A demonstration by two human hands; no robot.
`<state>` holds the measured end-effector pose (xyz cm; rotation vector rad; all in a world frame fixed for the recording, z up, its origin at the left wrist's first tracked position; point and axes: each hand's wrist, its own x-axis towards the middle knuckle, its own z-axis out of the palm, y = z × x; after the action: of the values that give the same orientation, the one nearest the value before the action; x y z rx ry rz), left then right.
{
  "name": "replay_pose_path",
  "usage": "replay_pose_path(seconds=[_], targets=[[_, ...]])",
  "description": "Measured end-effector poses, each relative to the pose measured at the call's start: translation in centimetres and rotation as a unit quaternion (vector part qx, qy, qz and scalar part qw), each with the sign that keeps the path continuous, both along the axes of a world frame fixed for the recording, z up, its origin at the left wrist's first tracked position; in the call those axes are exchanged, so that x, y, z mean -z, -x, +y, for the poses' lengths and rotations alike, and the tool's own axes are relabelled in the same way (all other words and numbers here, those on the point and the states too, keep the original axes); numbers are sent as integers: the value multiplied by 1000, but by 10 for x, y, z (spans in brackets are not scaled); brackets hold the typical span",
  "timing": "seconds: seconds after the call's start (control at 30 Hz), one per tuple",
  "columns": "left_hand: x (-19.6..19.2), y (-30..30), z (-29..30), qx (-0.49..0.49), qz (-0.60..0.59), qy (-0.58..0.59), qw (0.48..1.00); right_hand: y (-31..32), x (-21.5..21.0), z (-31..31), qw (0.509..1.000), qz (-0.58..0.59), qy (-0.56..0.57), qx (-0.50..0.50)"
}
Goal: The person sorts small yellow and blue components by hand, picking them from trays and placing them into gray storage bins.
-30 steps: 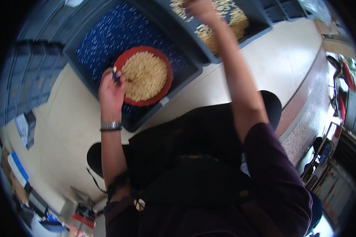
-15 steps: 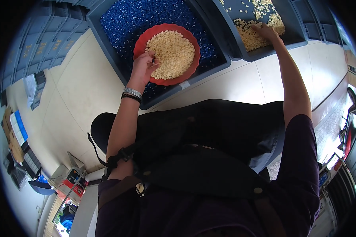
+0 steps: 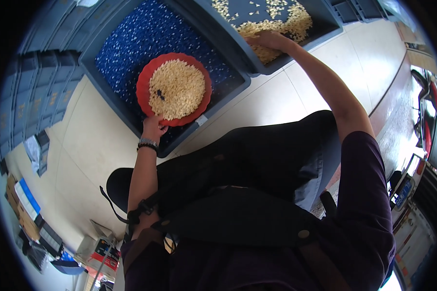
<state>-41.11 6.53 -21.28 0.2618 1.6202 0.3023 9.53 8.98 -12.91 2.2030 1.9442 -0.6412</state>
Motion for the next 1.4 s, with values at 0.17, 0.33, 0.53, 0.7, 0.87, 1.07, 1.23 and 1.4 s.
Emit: replay_pose_path(seconds=[0.17, 0.33, 0.53, 0.7, 0.87, 1.07, 1.23, 1.4], targets=[[6, 9, -2, 36, -50, -65, 996, -6, -22, 7, 943, 269, 153, 125], [-26, -5, 7, 74, -133, -45, 987, -27, -12, 6, 917, 315, 176, 168], [-78, -8, 10, 84, -181, -101, 975, -31, 9, 24, 852, 377, 263, 251], [-126, -31, 17, 130, -204, -158, 957, -39, 4, 31, 712, 539, 365, 263], [-170, -66, 10, 125, -232, -207, 942, -39, -20, 31, 680, 628, 276, 258], [-182, -78, 7, 152, -211, -180, 949, -55, -44, 34, 654, 671, 193, 290], [-194, -75, 7, 160, -215, -176, 947, -25, -99, 54, 683, 675, 157, 229], [-190, -81, 2, 173, -248, -164, 939, 39, -163, 61, 733, 627, 234, 121]])
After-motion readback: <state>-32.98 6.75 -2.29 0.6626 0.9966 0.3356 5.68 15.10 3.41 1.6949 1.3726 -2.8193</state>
